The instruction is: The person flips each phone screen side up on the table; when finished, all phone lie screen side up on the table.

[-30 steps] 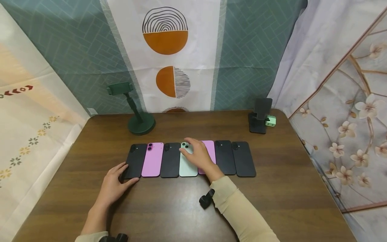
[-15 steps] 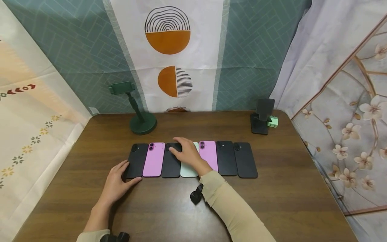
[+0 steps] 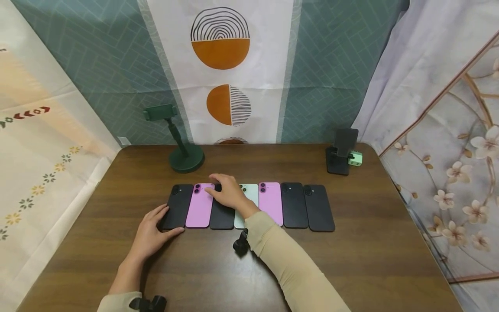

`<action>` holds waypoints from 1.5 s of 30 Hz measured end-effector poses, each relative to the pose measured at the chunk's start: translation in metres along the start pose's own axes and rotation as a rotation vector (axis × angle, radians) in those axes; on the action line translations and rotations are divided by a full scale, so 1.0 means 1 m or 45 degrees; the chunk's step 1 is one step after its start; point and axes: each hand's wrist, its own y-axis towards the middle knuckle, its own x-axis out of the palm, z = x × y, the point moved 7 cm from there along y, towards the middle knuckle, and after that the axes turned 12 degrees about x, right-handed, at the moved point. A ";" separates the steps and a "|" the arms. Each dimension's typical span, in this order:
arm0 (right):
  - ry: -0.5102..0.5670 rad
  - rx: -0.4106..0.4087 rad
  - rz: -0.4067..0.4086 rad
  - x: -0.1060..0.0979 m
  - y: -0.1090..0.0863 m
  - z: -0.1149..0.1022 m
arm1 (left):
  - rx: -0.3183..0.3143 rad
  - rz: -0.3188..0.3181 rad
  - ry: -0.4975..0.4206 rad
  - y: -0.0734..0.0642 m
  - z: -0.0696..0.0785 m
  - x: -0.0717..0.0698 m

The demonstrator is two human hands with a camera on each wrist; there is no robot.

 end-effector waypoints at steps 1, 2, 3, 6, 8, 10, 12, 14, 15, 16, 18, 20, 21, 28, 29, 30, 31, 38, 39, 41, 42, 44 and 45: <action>-0.008 0.002 -0.018 0.003 0.002 0.000 | -0.003 0.004 -0.004 0.000 -0.001 0.000; -0.015 -0.003 -0.029 0.006 0.004 -0.001 | -0.007 0.006 -0.008 0.000 -0.001 0.000; -0.023 -0.010 -0.037 0.009 0.006 -0.001 | -0.010 0.009 -0.014 0.000 -0.002 0.000; -0.051 -0.039 -0.064 0.016 0.011 -0.003 | -0.017 0.010 -0.022 0.000 -0.003 -0.001; -0.072 -0.039 -0.083 0.019 0.014 -0.002 | -0.014 0.012 -0.025 0.000 -0.002 -0.001; -0.093 -0.030 -0.104 0.022 0.016 -0.002 | -0.010 0.014 -0.028 0.000 -0.001 -0.001; -0.099 -0.028 -0.117 0.024 0.018 -0.004 | -0.003 0.017 -0.032 0.001 -0.001 -0.001; -0.103 -0.050 -0.125 0.027 0.021 -0.007 | -0.001 0.023 -0.036 0.001 -0.001 -0.002; -0.108 -0.066 -0.130 0.029 0.023 -0.009 | 0.000 0.026 -0.037 0.001 -0.001 -0.003; -0.113 -0.084 -0.136 0.031 0.024 -0.011 | 0.001 0.030 -0.036 0.001 -0.001 -0.003; -0.142 -0.110 -0.154 0.036 0.025 -0.015 | 0.000 0.035 -0.037 0.001 -0.001 -0.004; -0.185 -0.121 -0.167 0.039 0.026 -0.017 | -0.001 0.034 -0.035 0.001 -0.002 -0.004; -0.211 -0.118 -0.171 0.041 0.026 -0.017 | -0.002 0.033 -0.036 0.001 -0.002 -0.003; -0.356 -0.109 -0.211 0.048 0.030 -0.024 | -0.016 0.040 -0.058 0.001 -0.004 -0.001; -0.367 -0.107 -0.223 0.049 0.030 -0.026 | -0.015 0.045 -0.061 0.001 -0.004 -0.002; -0.379 -0.107 -0.236 0.050 0.030 -0.027 | -0.010 0.049 -0.060 0.001 -0.004 -0.002; -0.393 -0.103 -0.248 0.051 0.030 -0.028 | -0.003 0.052 -0.057 0.001 -0.004 -0.002; -0.453 -0.095 -0.271 0.056 0.031 -0.031 | 0.079 0.061 0.001 0.000 0.001 -0.001; -0.452 -0.099 -0.271 0.057 0.031 -0.032 | 0.088 0.068 0.010 0.000 0.002 -0.001; -0.438 -0.101 -0.267 0.057 0.032 -0.033 | 0.103 0.079 0.025 0.000 0.004 -0.002; -0.432 -0.098 -0.266 0.058 0.032 -0.033 | 0.112 0.083 0.035 0.000 0.005 -0.002; -0.404 -0.087 -0.255 0.058 0.032 -0.033 | 0.129 0.083 0.060 0.000 0.006 -0.001; -0.389 -0.079 -0.249 0.057 0.033 -0.032 | 0.137 0.081 0.071 0.000 0.007 -0.001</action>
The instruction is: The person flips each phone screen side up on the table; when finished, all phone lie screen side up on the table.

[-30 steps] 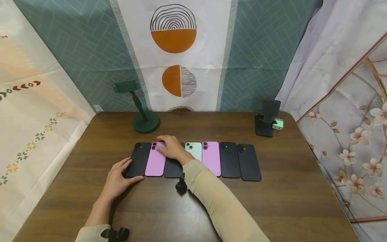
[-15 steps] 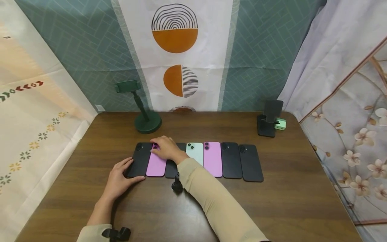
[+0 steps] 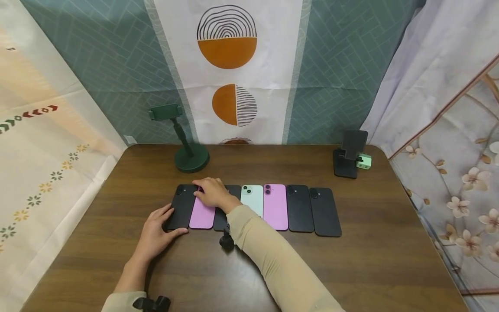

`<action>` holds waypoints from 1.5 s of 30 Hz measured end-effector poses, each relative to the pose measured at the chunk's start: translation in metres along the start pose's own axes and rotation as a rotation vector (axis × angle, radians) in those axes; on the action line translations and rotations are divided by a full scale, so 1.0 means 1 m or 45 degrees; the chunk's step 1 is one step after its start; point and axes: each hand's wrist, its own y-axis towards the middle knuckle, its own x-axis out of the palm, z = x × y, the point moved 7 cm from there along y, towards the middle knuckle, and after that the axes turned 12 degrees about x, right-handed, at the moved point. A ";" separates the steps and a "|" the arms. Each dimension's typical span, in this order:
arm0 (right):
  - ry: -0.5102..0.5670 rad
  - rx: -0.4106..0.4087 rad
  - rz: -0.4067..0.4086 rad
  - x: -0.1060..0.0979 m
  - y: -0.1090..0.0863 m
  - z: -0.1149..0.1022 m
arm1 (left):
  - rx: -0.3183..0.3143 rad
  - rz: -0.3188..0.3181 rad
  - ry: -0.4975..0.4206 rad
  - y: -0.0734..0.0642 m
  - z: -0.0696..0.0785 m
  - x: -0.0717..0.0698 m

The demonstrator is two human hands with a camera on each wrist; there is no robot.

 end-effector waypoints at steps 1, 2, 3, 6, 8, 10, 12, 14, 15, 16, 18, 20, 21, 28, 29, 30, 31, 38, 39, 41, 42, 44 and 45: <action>0.017 0.009 0.004 0.000 0.000 0.000 | 0.009 -0.002 0.012 0.000 0.001 0.000; 0.032 0.020 0.007 0.000 0.000 0.001 | 0.017 -0.005 0.025 -0.001 0.001 0.000; 0.051 0.031 0.009 0.001 0.001 0.002 | 0.024 -0.005 0.035 -0.001 0.002 0.001; 0.112 0.049 0.013 0.000 0.001 0.003 | 0.047 0.002 0.055 -0.001 0.003 0.000; 0.183 0.033 0.025 -0.001 0.001 0.003 | 0.063 0.018 0.055 -0.002 0.003 0.000; 0.263 -0.001 0.045 -0.002 0.001 0.000 | 0.084 0.045 0.044 -0.002 0.004 -0.001; 0.351 -0.033 0.076 -0.004 0.000 -0.001 | 0.104 0.074 0.019 -0.003 0.005 -0.002; 0.415 -0.050 0.117 -0.006 -0.001 -0.002 | 0.115 0.091 -0.010 -0.003 0.006 -0.002; 0.438 -0.052 0.136 -0.006 -0.001 -0.002 | 0.114 0.093 -0.026 -0.003 0.006 -0.002; 0.453 -0.050 0.156 -0.006 -0.001 -0.002 | 0.111 0.090 -0.039 -0.003 0.007 -0.002; 0.473 -0.052 0.187 -0.007 -0.002 -0.002 | 0.098 0.082 -0.066 -0.003 0.007 -0.002; 0.488 -0.058 0.199 -0.007 -0.003 -0.002 | 0.084 0.079 -0.093 -0.003 0.007 -0.003; 0.495 -0.057 0.197 -0.007 -0.003 -0.002 | 0.085 0.082 -0.105 -0.002 0.008 -0.004; 0.474 -0.083 0.163 -0.008 -0.002 -0.002 | 0.163 0.148 -0.134 -0.001 0.012 -0.008; 0.460 -0.099 0.161 -0.008 -0.002 -0.003 | 0.172 0.157 -0.138 -0.001 0.012 -0.009; 0.447 -0.115 0.159 -0.008 -0.002 -0.003 | 0.177 0.164 -0.143 -0.001 0.013 -0.009; 0.436 -0.130 0.157 -0.008 -0.002 -0.003 | 0.180 0.169 -0.149 -0.001 0.014 -0.010; 0.388 -0.098 0.111 -0.006 0.003 0.001 | 0.178 0.193 -0.202 0.003 0.021 -0.011; 0.372 -0.082 0.098 -0.005 0.004 0.001 | 0.178 0.199 -0.206 0.003 0.022 -0.011; 0.328 -0.064 0.070 -0.003 0.006 0.002 | 0.172 0.210 -0.209 0.004 0.022 -0.011; 0.310 -0.057 0.053 -0.003 0.007 0.002 | 0.172 0.217 -0.213 0.004 0.023 -0.011; 0.276 -0.042 0.028 -0.002 0.008 0.002 | 0.175 0.234 -0.222 0.005 0.023 -0.011; 0.266 -0.034 0.018 -0.001 0.009 0.002 | 0.178 0.245 -0.223 0.005 0.024 -0.011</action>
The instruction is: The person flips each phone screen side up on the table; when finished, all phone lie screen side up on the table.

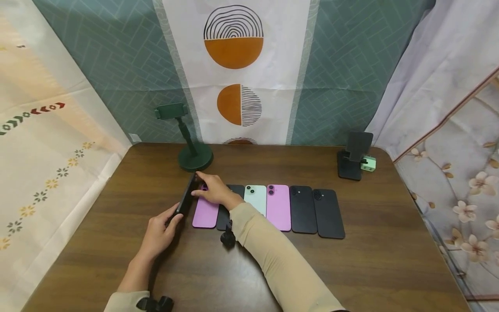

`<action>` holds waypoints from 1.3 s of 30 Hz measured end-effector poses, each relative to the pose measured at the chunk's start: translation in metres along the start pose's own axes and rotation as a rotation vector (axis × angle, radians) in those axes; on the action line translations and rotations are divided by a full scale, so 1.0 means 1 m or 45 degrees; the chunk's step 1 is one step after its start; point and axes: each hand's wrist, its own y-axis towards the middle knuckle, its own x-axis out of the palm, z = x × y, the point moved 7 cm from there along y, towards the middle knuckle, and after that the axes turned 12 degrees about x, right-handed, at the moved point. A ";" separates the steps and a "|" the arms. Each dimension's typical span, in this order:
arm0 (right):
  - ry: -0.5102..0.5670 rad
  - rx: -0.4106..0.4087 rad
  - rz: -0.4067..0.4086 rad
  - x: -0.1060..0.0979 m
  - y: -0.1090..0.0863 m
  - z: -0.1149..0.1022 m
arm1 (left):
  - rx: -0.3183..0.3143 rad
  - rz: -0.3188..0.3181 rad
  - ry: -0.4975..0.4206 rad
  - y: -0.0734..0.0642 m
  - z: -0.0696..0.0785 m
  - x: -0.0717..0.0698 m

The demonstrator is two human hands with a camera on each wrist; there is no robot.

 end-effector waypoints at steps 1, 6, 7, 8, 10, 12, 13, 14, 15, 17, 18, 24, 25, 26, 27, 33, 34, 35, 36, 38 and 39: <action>-0.008 0.008 -0.006 0.000 0.001 0.000 | 0.000 0.008 -0.003 0.000 0.000 0.000; -0.023 0.038 -0.036 0.001 0.003 0.000 | 0.005 0.039 0.003 0.000 0.003 -0.001; -0.024 0.040 -0.040 0.001 0.003 -0.001 | -0.001 0.039 0.002 0.000 0.003 -0.001; -0.024 0.043 -0.045 0.001 0.003 -0.001 | -0.004 0.040 0.001 0.000 0.003 -0.001; -0.029 0.048 -0.053 0.000 0.004 -0.002 | -0.015 0.038 -0.012 0.000 0.003 0.000; -0.039 0.049 -0.062 0.000 0.004 -0.003 | -0.025 0.039 -0.024 0.000 0.002 0.000; -0.044 0.049 -0.067 0.000 0.004 -0.003 | -0.030 0.041 -0.030 0.000 0.002 0.000; -0.051 0.048 -0.073 0.001 0.004 -0.003 | -0.035 0.045 -0.034 -0.001 0.002 0.000; -0.058 0.048 -0.079 0.001 0.004 -0.004 | -0.042 0.048 -0.037 -0.001 0.002 0.000; -0.079 0.044 -0.094 0.001 0.005 -0.004 | -0.051 0.055 -0.045 -0.001 0.002 -0.001; -0.088 0.040 -0.101 0.001 0.005 -0.004 | -0.055 0.061 -0.049 -0.001 0.002 -0.002; -0.107 0.026 -0.096 0.002 0.006 -0.005 | -0.060 0.095 -0.049 -0.002 0.001 -0.006; -0.107 0.023 -0.086 0.002 0.007 -0.005 | -0.070 0.100 -0.053 -0.003 0.000 -0.006; -0.109 0.017 -0.075 0.002 0.007 -0.006 | -0.081 0.107 -0.060 -0.003 -0.001 -0.007; -0.112 0.012 -0.066 0.002 0.007 -0.006 | -0.094 0.113 -0.069 -0.004 -0.002 -0.007; -0.141 0.002 -0.066 0.001 0.007 -0.006 | -0.110 0.157 -0.089 -0.007 -0.009 -0.012; -0.146 0.005 -0.075 0.000 0.007 -0.006 | -0.116 0.164 -0.093 -0.007 -0.011 -0.013; -0.149 0.005 -0.082 0.000 0.007 -0.006 | -0.123 0.170 -0.097 -0.008 -0.013 -0.014; -0.154 0.007 -0.091 0.000 0.007 -0.006 | -0.137 0.175 -0.103 -0.008 -0.015 -0.015; -0.162 0.002 -0.097 0.000 0.007 -0.007 | -0.179 0.178 -0.125 -0.009 -0.019 -0.016; -0.159 0.004 -0.100 0.000 0.007 -0.007 | -0.208 0.178 -0.154 -0.010 -0.021 -0.016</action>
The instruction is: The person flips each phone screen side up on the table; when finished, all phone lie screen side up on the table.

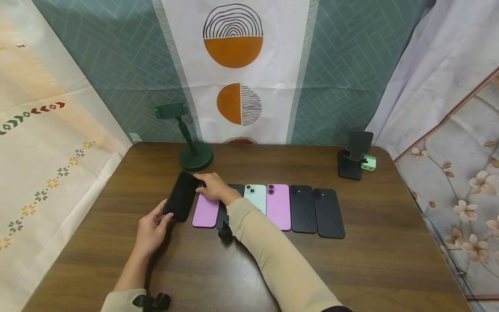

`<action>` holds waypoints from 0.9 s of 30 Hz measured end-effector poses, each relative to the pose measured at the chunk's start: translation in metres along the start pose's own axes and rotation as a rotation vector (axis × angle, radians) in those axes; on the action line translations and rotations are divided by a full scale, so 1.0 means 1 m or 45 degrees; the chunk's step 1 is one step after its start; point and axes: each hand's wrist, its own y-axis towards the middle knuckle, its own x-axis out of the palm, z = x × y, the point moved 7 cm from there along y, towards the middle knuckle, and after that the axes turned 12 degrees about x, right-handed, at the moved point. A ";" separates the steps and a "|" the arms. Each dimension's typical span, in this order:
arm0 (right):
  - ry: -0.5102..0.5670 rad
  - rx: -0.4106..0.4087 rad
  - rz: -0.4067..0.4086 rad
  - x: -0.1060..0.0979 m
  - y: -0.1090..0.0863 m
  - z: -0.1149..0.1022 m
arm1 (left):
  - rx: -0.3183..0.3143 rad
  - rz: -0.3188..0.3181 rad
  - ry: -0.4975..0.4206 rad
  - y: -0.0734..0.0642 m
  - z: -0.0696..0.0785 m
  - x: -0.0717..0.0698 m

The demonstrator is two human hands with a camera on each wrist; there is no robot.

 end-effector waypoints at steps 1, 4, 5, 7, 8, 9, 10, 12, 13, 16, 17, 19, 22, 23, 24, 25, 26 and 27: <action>0.005 0.003 -0.004 0.000 0.000 0.000 | -0.040 -0.006 -0.032 0.000 -0.002 0.000; 0.020 0.027 -0.026 0.002 0.001 0.002 | -0.165 -0.027 -0.137 -0.002 -0.010 0.002; 0.030 0.035 -0.036 0.002 0.001 0.003 | -0.204 -0.033 -0.175 -0.002 -0.012 0.002; 0.055 0.049 -0.050 0.002 0.002 0.004 | -0.270 -0.046 -0.226 -0.003 -0.018 0.003; 0.061 0.050 -0.052 0.002 0.002 0.005 | -0.277 -0.048 -0.236 -0.002 -0.020 0.002; 0.068 0.049 -0.051 0.002 0.002 0.005 | -0.284 -0.048 -0.241 -0.002 -0.022 0.002; 0.073 0.050 -0.053 0.001 0.002 0.006 | -0.288 -0.049 -0.243 -0.001 -0.023 0.001; 0.077 0.050 -0.053 0.001 0.002 0.006 | -0.294 -0.046 -0.239 0.000 -0.025 0.000; 0.075 0.047 -0.054 0.001 0.002 0.006 | -0.296 -0.045 -0.228 0.001 -0.026 -0.001; 0.070 0.040 -0.065 0.001 0.001 0.006 | -0.303 -0.053 -0.182 0.001 -0.027 -0.001; 0.070 0.036 -0.066 0.001 0.001 0.006 | -0.295 -0.058 -0.152 0.001 -0.027 -0.002; 0.077 0.033 -0.071 0.000 0.000 0.005 | -0.268 -0.068 -0.082 0.001 -0.026 -0.003; 0.079 0.036 -0.083 -0.002 -0.001 0.006 | -0.205 -0.080 0.022 0.002 -0.024 -0.003; 0.076 0.037 -0.086 -0.002 -0.002 0.006 | -0.183 -0.082 0.051 0.002 -0.023 -0.003; 0.071 0.040 -0.091 -0.002 -0.002 0.006 | -0.171 -0.083 0.068 0.002 -0.023 -0.003; 0.063 0.041 -0.096 -0.002 -0.002 0.007 | -0.158 -0.083 0.084 0.002 -0.022 -0.003; 0.052 0.041 -0.098 -0.002 -0.002 0.007 | -0.148 -0.086 0.089 0.002 -0.022 -0.003; 0.043 0.041 -0.101 -0.002 -0.003 0.007 | -0.138 -0.088 0.097 0.002 -0.022 -0.003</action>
